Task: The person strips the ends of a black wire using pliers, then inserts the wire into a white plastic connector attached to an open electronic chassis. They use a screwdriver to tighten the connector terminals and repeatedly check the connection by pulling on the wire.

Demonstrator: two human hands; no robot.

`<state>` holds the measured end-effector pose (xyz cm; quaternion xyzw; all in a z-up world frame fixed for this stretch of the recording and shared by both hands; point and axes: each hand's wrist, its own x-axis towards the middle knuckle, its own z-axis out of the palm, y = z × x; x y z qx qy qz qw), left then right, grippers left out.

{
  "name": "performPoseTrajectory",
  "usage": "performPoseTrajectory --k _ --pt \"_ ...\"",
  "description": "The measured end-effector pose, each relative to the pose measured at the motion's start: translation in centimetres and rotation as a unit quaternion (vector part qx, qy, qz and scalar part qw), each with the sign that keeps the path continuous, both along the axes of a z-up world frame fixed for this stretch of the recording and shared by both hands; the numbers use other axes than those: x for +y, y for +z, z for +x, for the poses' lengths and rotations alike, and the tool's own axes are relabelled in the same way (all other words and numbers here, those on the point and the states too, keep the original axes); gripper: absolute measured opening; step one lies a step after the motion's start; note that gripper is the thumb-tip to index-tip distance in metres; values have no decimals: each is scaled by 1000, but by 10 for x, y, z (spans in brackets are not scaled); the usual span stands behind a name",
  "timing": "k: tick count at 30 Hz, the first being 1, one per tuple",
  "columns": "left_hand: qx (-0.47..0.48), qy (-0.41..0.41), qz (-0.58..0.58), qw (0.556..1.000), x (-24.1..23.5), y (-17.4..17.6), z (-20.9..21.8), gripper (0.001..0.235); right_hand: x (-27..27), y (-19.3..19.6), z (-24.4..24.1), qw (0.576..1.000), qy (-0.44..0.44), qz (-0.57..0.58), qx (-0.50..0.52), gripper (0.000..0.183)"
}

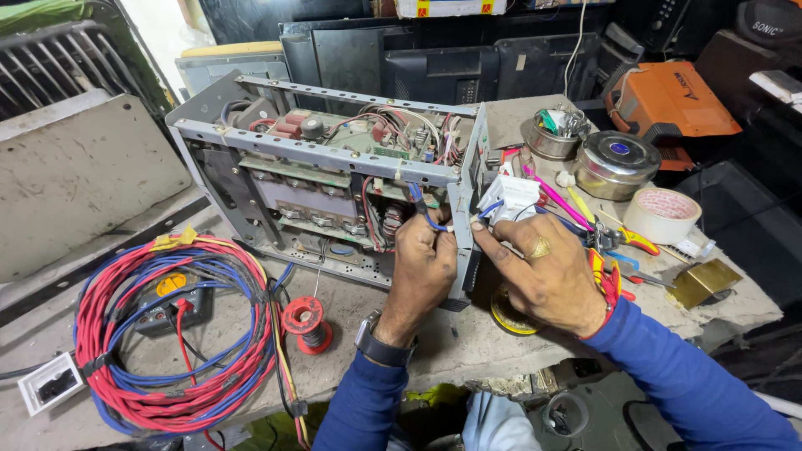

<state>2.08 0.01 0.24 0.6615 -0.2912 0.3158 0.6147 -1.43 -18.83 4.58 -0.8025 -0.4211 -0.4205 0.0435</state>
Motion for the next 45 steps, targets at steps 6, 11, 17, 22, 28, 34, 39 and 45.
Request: performPoseTrajectory --k 6,11,17,22,28,34,39,45 --pt "109 16 25 994 2 -1 3 24 -5 0 7 1000 12 23 -1 62" --pt "1 27 48 998 6 2 3 21 -2 3 14 998 28 53 -36 45" --pt "-2 -9 68 998 12 -2 8 16 2 3 22 991 61 96 -70 35" --pt "46 -45 81 995 15 -4 13 13 7 5 22 987 67 109 -95 30" --pt "38 -78 49 995 15 -2 10 14 10 13 17 988 46 134 -57 24" --pt "106 -162 12 981 18 -3 8 24 8 18 12 996 5 80 -42 20" --pt "166 -210 -9 963 19 -5 9 24 11 17 10 995 -3 85 -60 25" --pt "156 -273 -32 949 22 -16 15 28 10 18 10 995 -14 85 -53 29"
